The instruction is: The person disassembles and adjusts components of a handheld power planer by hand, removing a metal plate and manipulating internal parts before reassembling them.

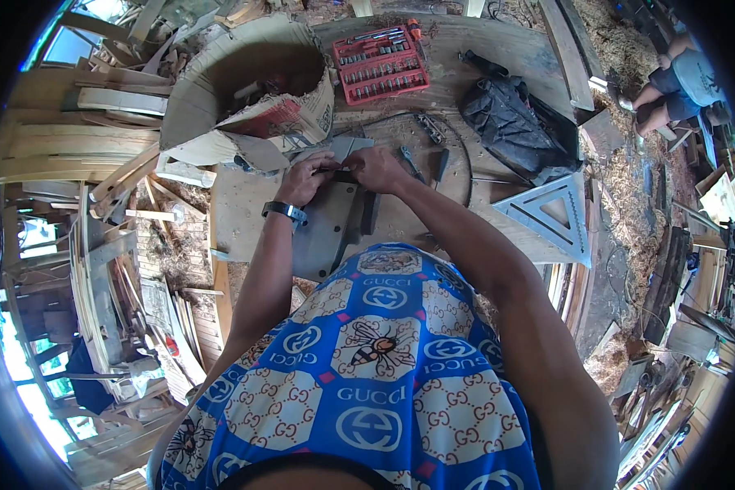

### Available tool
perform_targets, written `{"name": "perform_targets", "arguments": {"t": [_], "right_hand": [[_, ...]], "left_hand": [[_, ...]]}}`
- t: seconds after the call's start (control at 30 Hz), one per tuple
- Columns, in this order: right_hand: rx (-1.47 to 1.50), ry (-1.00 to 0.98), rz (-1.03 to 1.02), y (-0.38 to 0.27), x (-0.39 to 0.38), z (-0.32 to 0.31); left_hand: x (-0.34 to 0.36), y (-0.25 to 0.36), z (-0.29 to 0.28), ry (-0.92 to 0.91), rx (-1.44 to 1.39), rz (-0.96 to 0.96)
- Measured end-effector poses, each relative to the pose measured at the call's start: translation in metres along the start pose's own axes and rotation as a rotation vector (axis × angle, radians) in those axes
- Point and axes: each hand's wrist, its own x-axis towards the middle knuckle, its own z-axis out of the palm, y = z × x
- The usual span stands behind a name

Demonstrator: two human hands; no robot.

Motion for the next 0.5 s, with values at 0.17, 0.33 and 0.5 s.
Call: {"name": "perform_targets", "arguments": {"t": [0.17, 0.33, 0.5], "right_hand": [[-0.074, -0.052, -0.077, 0.005, 0.005, 0.004], [-0.086, -0.043, -0.137, 0.005, 0.004, 0.006], [-0.077, -0.022, -0.036, 0.013, 0.003, 0.008]], "left_hand": [[0.001, 0.009, 0.004, 0.039, -0.121, -0.163], [0.001, -0.002, 0.002, 0.013, 0.018, 0.013], [0.005, 0.026, 0.008, 0.073, -0.077, -0.156]]}}
